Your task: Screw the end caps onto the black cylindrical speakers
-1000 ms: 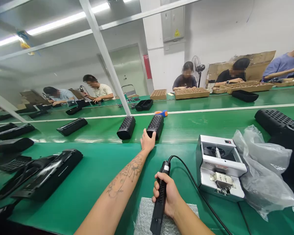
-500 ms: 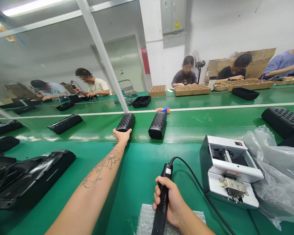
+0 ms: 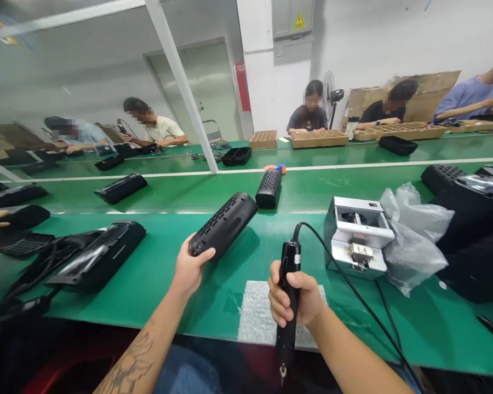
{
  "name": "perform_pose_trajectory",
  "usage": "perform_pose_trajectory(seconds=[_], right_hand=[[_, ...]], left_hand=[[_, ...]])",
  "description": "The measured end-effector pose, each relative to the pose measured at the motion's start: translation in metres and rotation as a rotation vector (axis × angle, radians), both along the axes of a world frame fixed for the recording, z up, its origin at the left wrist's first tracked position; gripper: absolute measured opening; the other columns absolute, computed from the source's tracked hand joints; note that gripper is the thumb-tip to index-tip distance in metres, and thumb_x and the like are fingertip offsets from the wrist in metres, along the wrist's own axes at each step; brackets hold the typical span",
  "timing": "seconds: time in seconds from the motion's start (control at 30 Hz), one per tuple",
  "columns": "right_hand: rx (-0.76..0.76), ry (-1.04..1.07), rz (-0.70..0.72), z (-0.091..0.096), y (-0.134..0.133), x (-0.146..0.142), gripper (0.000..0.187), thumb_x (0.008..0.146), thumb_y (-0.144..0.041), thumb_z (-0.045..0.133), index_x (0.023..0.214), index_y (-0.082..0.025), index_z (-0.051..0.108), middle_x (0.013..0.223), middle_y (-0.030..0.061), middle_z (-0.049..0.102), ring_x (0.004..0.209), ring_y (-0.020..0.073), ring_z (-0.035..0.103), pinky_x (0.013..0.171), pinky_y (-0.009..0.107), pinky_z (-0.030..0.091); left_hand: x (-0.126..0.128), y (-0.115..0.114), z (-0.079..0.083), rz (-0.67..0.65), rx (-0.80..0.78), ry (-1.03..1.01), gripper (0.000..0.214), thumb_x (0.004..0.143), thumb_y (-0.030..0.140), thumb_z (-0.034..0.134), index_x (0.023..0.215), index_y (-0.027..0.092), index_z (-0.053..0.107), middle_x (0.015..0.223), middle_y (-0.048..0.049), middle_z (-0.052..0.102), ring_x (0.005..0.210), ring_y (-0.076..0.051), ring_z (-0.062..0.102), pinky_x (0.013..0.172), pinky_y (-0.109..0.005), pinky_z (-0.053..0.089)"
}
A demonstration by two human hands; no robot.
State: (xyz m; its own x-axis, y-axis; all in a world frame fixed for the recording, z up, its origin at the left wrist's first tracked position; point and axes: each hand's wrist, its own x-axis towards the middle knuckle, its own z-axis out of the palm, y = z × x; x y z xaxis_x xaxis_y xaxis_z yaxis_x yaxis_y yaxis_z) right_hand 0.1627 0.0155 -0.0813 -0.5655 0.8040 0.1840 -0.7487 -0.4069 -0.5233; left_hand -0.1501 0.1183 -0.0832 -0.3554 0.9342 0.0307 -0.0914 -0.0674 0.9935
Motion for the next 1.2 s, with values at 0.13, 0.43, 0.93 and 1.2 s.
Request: perform_pose_trajectory(seconds=[0.13,0.43,0.93,1.2], right_hand=[[0.191,-0.18,-0.171,0.054,-0.034,0.072,0.036,0.095,-0.051,0.091,0.103,-0.024,0.069,0.066,-0.0077,0.058,0.043,0.0088,0.046,0.051,0.026,0.054],[0.442,-0.754,-1.536,0.132,-0.003,0.167,0.028,0.087,-0.038,0.094,0.092,-0.027,0.07,0.063,-0.0049,0.065,0.051,0.0188,0.065,0.058,0.035,0.061],[0.359,-0.966,-1.456,0.141,-0.039,0.143,0.021,0.083,-0.031,0.094,0.091,-0.022,0.077,0.063,-0.0014,0.071,0.05,0.0215,0.068,0.053,0.035,0.06],[0.571,-0.682,-1.017,0.162,-0.111,0.093,0.018,0.096,-0.036,0.095,0.104,-0.026,0.084,0.067,0.0014,0.072,0.052,0.02,0.068,0.057,0.036,0.064]], left_hand=[[0.004,-0.073,-0.017,-0.272,0.016,0.107,0.124,0.06,0.052,0.115,0.166,0.025,0.055,0.157,-0.0176,0.074,0.145,-0.042,0.077,0.12,-0.053,0.067],[0.043,-0.129,-0.018,-0.702,0.047,0.259,0.113,0.069,0.032,0.103,0.169,0.025,0.05,0.148,-0.0152,0.079,0.133,-0.039,0.083,0.118,-0.054,0.07],[0.047,-0.127,-0.05,-0.656,0.632,0.803,0.129,0.089,0.031,0.093,0.191,0.031,0.014,0.194,-0.0274,0.027,0.179,-0.054,0.037,0.138,-0.079,0.045],[0.046,-0.127,-0.054,-0.663,0.631,0.845,0.131,0.089,0.033,0.096,0.19,0.03,0.014,0.184,-0.0269,0.042,0.172,-0.052,0.05,0.136,-0.073,0.053]])
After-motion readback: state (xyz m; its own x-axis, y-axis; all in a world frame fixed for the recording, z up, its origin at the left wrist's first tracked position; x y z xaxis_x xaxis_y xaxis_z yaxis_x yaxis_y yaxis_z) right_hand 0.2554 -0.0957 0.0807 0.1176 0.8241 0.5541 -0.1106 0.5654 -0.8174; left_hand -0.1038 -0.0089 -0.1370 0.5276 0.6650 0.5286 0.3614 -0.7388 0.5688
